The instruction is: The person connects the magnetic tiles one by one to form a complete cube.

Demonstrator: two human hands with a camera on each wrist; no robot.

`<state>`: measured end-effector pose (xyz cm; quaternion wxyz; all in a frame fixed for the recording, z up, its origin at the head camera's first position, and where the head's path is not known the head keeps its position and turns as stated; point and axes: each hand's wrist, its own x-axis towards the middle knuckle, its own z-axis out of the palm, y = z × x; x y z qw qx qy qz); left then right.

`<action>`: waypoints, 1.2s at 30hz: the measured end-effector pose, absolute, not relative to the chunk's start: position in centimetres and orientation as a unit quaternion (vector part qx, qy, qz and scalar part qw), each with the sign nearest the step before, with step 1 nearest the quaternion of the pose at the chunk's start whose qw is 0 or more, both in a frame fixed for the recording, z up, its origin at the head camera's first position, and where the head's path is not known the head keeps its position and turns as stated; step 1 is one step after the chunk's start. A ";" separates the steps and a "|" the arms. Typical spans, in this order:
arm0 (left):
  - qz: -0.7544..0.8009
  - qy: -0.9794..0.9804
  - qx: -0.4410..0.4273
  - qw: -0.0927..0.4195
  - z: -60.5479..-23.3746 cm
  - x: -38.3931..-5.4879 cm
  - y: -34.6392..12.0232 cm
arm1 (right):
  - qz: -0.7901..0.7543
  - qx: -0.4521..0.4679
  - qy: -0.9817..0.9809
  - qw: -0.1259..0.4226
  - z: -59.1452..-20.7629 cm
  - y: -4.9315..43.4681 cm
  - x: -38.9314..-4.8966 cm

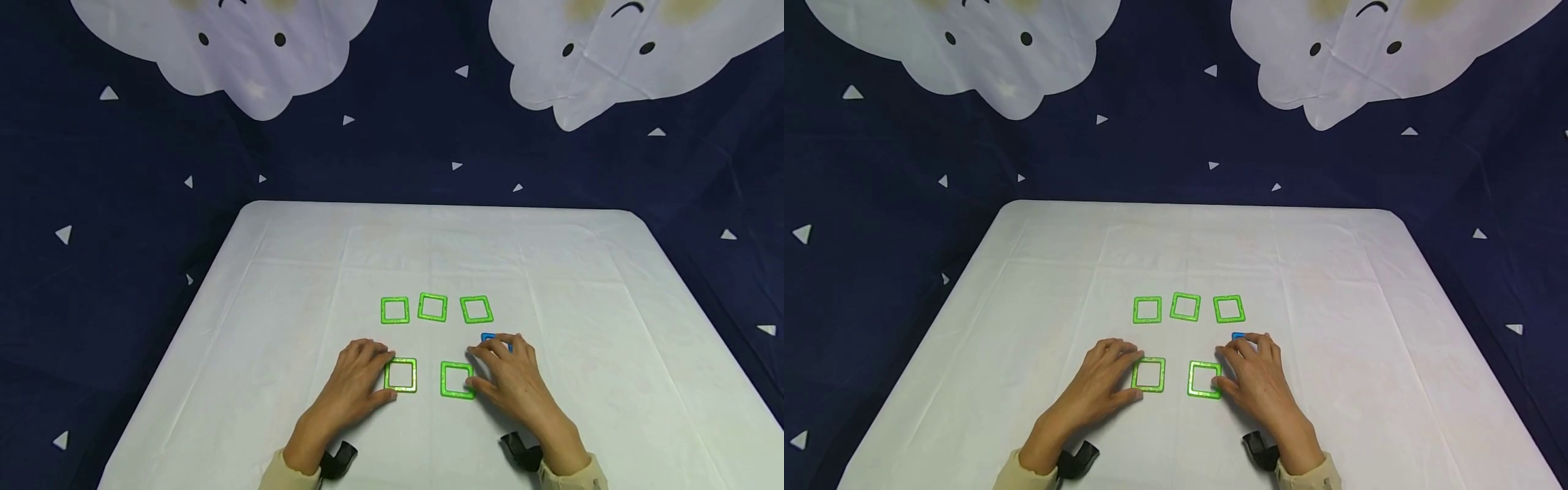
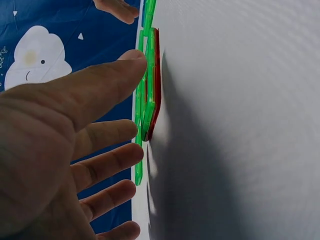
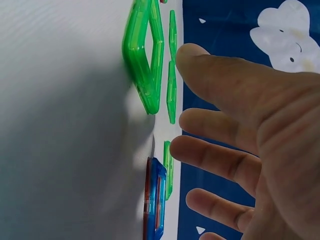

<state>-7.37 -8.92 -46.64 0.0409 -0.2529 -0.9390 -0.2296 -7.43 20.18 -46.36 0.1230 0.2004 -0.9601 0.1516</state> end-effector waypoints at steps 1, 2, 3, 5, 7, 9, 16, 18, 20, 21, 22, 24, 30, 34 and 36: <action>-0.229 -0.939 -0.253 0.040 -46.6 -7.4 -8.9 | 0.150 0.201 -0.960 0.123 -46.4 20.2 -7.4; -0.230 -0.939 -0.253 0.040 -46.6 -7.4 -8.9 | 0.150 0.202 -0.960 0.123 -46.4 20.2 -7.4; -0.229 -0.939 -0.253 0.040 -46.6 -7.4 -8.9 | 0.149 0.202 -0.960 0.123 -46.4 20.2 -7.4; -0.228 -0.940 -0.251 0.039 -46.7 -7.4 -8.9 | 0.148 0.202 -0.960 0.123 -46.5 20.2 -7.4; -0.228 -0.941 -0.248 0.039 -46.7 -7.4 -8.9 | 0.148 0.203 -0.960 0.123 -46.5 20.2 -7.4; -0.226 -0.942 -0.246 0.039 -46.7 -7.4 -8.9 | 0.148 0.204 -0.960 0.124 -46.5 20.2 -7.4; -0.220 -0.943 -0.244 0.041 -46.7 -7.5 -8.9 | 0.144 0.205 -0.960 0.122 -46.6 20.2 -7.4; -0.220 -0.944 -0.244 0.039 -46.7 -7.5 -8.9 | 0.142 0.204 -0.961 0.121 -46.6 20.2 -7.4; -0.220 -0.944 -0.244 0.037 -46.7 -7.5 -8.9 | 0.141 0.203 -0.962 0.119 -46.6 20.2 -7.5; -0.220 -0.944 -0.244 0.037 -46.7 -7.5 -8.9 | 0.141 0.202 -0.962 0.118 -46.6 20.2 -7.5; -0.220 -0.944 -0.244 0.036 -46.7 -7.5 -8.9 | 0.141 0.202 -0.962 0.117 -46.6 20.2 -7.5; -0.219 -0.944 -0.245 0.036 -46.7 -7.5 -8.9 | 0.142 0.202 -0.962 0.113 -46.6 20.2 -7.5; -0.213 -0.945 -0.246 0.037 -46.8 -7.6 -8.9 | 0.142 0.205 -0.962 0.111 -46.5 20.2 -7.5; -0.206 -0.946 -0.247 0.040 -46.8 -7.6 -8.9 | 0.142 0.205 -0.962 0.112 -46.6 20.3 -7.5; -0.202 -0.946 -0.249 0.045 -46.8 -7.6 -8.9 | 0.140 0.206 -0.962 0.113 -46.7 20.3 -7.5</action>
